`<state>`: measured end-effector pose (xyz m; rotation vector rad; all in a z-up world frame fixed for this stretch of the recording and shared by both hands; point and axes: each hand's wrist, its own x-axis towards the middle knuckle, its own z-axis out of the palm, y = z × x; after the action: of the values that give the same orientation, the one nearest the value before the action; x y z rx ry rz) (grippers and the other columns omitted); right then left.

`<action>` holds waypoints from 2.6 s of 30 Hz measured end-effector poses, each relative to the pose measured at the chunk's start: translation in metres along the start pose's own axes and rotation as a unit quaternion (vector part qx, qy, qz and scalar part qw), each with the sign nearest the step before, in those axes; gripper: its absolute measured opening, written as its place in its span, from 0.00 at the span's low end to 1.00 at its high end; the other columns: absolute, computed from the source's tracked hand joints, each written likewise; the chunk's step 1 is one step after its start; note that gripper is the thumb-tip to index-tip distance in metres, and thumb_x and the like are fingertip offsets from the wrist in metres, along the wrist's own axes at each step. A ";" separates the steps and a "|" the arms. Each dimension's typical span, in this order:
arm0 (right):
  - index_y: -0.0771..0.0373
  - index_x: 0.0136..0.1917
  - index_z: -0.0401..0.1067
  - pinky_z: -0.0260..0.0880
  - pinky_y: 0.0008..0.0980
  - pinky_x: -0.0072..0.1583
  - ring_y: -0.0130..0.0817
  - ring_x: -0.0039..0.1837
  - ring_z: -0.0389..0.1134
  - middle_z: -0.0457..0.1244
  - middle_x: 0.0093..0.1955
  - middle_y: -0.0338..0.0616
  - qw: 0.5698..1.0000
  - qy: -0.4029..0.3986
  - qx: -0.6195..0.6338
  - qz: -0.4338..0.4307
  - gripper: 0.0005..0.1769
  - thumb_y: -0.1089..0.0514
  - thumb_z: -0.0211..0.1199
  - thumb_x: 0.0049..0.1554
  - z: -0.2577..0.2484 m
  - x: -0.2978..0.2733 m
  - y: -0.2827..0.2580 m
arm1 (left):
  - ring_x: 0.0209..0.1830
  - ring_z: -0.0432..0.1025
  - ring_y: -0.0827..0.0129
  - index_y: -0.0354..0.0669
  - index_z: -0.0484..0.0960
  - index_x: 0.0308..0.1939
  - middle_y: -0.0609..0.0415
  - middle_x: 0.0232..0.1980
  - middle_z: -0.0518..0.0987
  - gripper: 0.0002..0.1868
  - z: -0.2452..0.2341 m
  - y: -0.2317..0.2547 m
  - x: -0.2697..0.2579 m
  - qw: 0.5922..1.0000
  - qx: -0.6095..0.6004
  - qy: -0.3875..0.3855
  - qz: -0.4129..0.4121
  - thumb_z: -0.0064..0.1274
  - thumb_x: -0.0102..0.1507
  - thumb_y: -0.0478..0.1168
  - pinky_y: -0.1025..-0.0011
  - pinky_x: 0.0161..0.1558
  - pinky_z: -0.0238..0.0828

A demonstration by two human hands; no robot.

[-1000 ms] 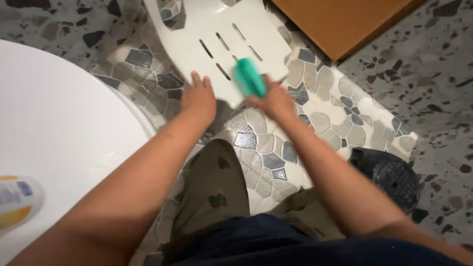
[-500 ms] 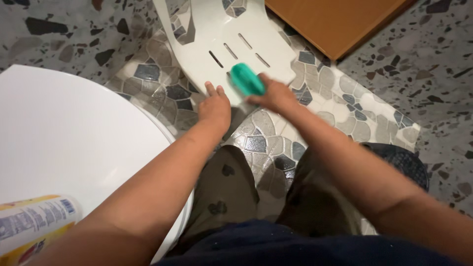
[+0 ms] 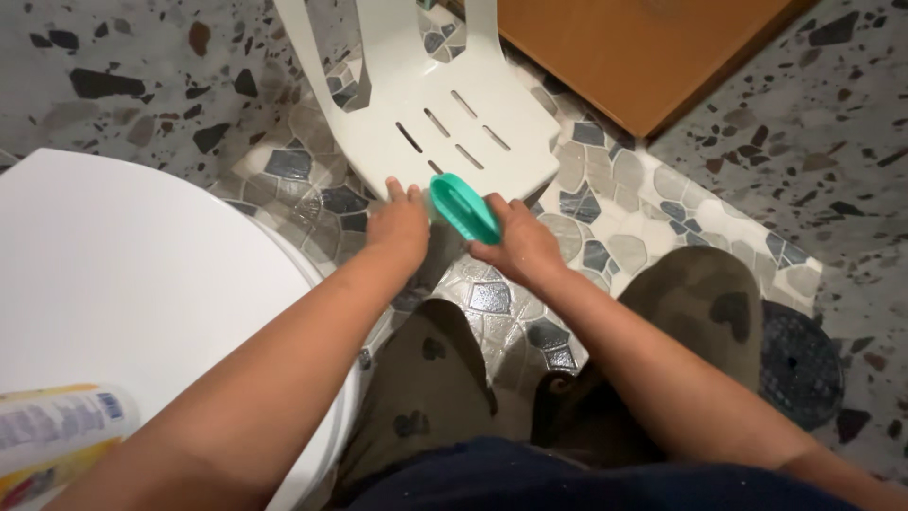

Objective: The person scrubs the bathroom floor tiles and a white plastic stool using a green scrub brush. They then open the toilet lid and scrub the inside of the toilet bowl with the same brush.

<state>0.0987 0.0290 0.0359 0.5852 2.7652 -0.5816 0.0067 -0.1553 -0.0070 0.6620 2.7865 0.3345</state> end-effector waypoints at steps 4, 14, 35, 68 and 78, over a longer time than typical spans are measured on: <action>0.54 0.75 0.57 0.70 0.54 0.59 0.55 0.62 0.67 0.62 0.64 0.58 0.998 0.055 -0.019 -0.014 0.57 0.35 0.79 0.41 -0.054 0.050 0.044 | 0.60 0.73 0.43 0.41 0.58 0.76 0.31 0.80 0.49 0.39 -0.007 0.002 -0.009 1.000 0.016 -0.012 -0.013 0.57 0.64 0.46 0.56 0.58 0.72; 0.57 0.78 0.51 0.60 0.60 0.63 0.64 0.76 0.51 0.52 0.73 0.60 0.987 0.032 -0.122 -0.103 0.62 0.33 0.82 0.45 -0.063 0.092 0.039 | 0.63 0.72 0.48 0.56 0.52 0.79 0.52 0.85 0.38 0.44 -0.035 0.029 -0.023 0.987 -0.074 -0.071 -0.126 0.57 0.63 0.52 0.53 0.58 0.72; 0.45 0.77 0.55 0.71 0.50 0.59 0.55 0.63 0.68 0.60 0.68 0.54 0.986 0.005 -0.082 -0.143 0.48 0.39 0.72 0.49 -0.090 0.109 0.056 | 0.77 0.56 0.40 0.57 0.38 0.83 0.48 0.85 0.24 0.60 0.007 0.030 0.002 0.974 -0.081 -0.092 -0.193 0.64 0.59 0.54 0.55 0.73 0.59; 0.46 0.82 0.47 0.72 0.49 0.57 0.52 0.56 0.68 0.65 0.55 0.54 0.920 0.006 -0.200 -0.338 0.49 0.41 0.66 0.54 -0.037 0.022 0.077 | 0.76 0.57 0.55 0.48 0.29 0.80 0.41 0.77 0.58 0.64 0.080 0.036 -0.073 0.829 -0.542 0.049 -0.128 0.64 0.55 0.41 0.63 0.72 0.55; 0.55 0.77 0.53 0.68 0.50 0.62 0.52 0.63 0.66 0.64 0.61 0.56 0.979 0.016 -0.133 -0.155 0.43 0.42 0.66 0.55 -0.093 0.032 0.087 | 0.70 0.64 0.52 0.79 0.24 0.78 0.54 0.77 0.58 0.58 0.027 0.070 -0.080 0.784 -0.540 -0.110 -0.284 0.54 0.61 0.46 0.47 0.45 0.79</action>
<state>0.0925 0.1526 0.0797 0.1063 2.9177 -0.2534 0.1128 -0.1271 0.0032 -0.3882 1.9055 1.4069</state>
